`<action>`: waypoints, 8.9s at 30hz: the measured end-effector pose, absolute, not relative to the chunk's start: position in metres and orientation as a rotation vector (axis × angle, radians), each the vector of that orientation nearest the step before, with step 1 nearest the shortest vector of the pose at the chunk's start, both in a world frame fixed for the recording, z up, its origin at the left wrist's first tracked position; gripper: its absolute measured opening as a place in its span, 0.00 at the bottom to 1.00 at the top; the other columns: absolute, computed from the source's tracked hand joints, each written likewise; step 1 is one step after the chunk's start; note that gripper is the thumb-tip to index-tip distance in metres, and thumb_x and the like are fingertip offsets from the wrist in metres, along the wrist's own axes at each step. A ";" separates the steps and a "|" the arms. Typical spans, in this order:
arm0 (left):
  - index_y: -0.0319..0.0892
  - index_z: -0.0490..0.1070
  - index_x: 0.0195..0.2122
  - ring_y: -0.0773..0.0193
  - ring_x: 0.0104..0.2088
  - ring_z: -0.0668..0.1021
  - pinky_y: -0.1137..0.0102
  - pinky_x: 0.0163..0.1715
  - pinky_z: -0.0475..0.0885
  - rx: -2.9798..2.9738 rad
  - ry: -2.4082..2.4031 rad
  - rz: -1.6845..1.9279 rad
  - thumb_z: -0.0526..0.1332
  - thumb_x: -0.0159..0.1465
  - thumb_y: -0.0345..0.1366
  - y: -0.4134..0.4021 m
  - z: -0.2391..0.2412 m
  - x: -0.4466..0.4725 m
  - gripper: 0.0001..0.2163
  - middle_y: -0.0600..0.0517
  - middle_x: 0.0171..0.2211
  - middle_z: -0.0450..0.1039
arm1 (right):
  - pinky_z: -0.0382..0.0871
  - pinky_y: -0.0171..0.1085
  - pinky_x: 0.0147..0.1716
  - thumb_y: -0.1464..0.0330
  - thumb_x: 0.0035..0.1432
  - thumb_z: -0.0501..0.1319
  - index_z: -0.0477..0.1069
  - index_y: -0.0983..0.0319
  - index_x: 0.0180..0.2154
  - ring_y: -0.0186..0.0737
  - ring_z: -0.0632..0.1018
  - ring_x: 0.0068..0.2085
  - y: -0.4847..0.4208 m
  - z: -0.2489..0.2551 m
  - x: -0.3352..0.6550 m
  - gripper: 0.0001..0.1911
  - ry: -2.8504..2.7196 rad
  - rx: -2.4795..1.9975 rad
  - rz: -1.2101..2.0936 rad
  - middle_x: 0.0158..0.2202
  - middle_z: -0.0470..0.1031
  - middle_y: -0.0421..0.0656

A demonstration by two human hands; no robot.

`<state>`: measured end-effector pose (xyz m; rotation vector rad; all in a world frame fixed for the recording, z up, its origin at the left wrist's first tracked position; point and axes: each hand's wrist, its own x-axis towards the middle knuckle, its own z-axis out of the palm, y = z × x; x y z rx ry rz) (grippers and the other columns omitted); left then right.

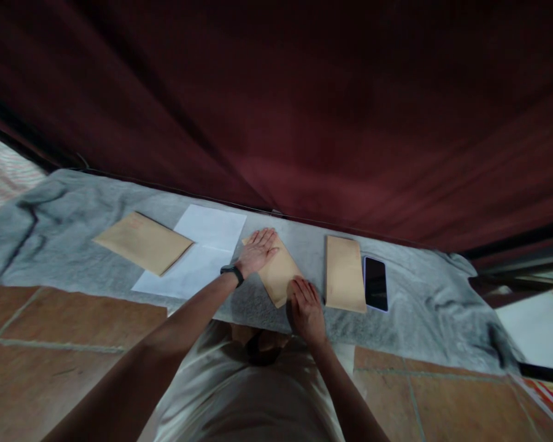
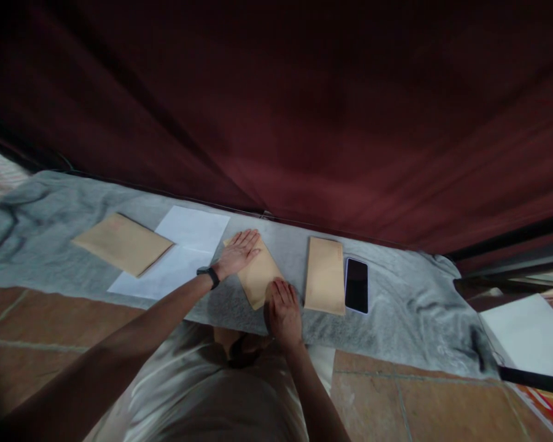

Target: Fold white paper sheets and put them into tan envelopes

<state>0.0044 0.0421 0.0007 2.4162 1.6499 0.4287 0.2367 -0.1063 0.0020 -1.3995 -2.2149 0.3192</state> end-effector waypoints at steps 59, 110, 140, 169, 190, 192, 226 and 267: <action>0.39 0.67 0.57 0.53 0.39 0.83 0.58 0.43 0.80 0.847 1.520 1.398 0.65 0.53 0.32 -0.020 -0.009 0.026 0.28 0.47 0.41 0.80 | 0.69 0.49 0.63 0.77 0.67 0.54 0.72 0.58 0.60 0.45 0.74 0.62 -0.100 -0.005 0.241 0.23 -2.092 -1.287 0.444 0.59 0.76 0.47; 0.45 0.73 0.60 0.56 0.64 0.73 0.55 0.65 0.68 2.346 1.296 0.726 0.54 0.71 0.32 -0.101 0.004 0.024 0.18 0.46 0.62 0.73 | 0.72 0.49 0.59 0.81 0.61 0.54 0.77 0.59 0.51 0.44 0.77 0.56 -0.101 -0.005 0.238 0.23 -1.976 -1.335 0.466 0.54 0.79 0.48; 0.42 0.74 0.52 0.55 0.56 0.79 0.60 0.57 0.75 2.619 1.469 0.714 0.50 0.69 0.27 -0.105 -0.003 0.018 0.17 0.44 0.55 0.78 | 0.68 0.41 0.63 0.79 0.63 0.60 0.77 0.59 0.51 0.37 0.77 0.58 -0.081 0.004 0.214 0.18 -2.223 -1.174 0.553 0.56 0.79 0.44; 0.42 0.70 0.59 0.56 0.63 0.73 0.56 0.61 0.73 2.372 1.521 0.783 0.54 0.70 0.24 -0.132 -0.009 0.011 0.18 0.45 0.59 0.74 | 0.46 0.48 0.74 0.59 0.75 0.48 0.54 0.63 0.71 0.42 0.56 0.73 0.075 -0.001 0.142 0.29 -2.854 -0.821 0.303 0.74 0.52 0.46; 0.42 0.73 0.53 0.56 0.59 0.76 0.59 0.58 0.75 2.350 1.574 0.783 0.53 0.70 0.25 -0.129 -0.006 0.012 0.14 0.44 0.53 0.78 | 0.51 0.49 0.73 0.63 0.74 0.53 0.57 0.59 0.70 0.40 0.62 0.71 0.003 0.011 0.183 0.27 -2.802 -0.714 0.520 0.71 0.60 0.44; 0.42 0.73 0.53 0.55 0.59 0.76 0.58 0.58 0.75 2.371 1.566 0.800 0.52 0.71 0.26 -0.129 -0.003 0.012 0.15 0.44 0.53 0.78 | 0.52 0.48 0.73 0.63 0.75 0.51 0.59 0.59 0.69 0.38 0.63 0.71 -0.007 0.015 0.190 0.25 -2.781 -0.736 0.582 0.70 0.62 0.44; 0.40 0.59 0.70 0.58 0.71 0.60 0.56 0.72 0.52 2.672 1.362 0.499 0.46 0.76 0.42 0.018 -0.006 0.030 0.24 0.44 0.71 0.59 | 0.65 0.46 0.68 0.71 0.69 0.56 0.70 0.61 0.61 0.42 0.73 0.64 -0.101 0.008 0.235 0.21 -2.458 -0.979 0.435 0.63 0.73 0.47; 0.38 0.57 0.70 0.59 0.72 0.58 0.58 0.72 0.50 2.676 1.302 0.386 0.45 0.76 0.43 0.025 0.001 0.028 0.25 0.44 0.72 0.57 | 0.73 0.49 0.59 0.79 0.63 0.57 0.72 0.60 0.59 0.46 0.75 0.59 -0.103 0.006 0.246 0.25 -2.347 -0.959 0.560 0.59 0.76 0.48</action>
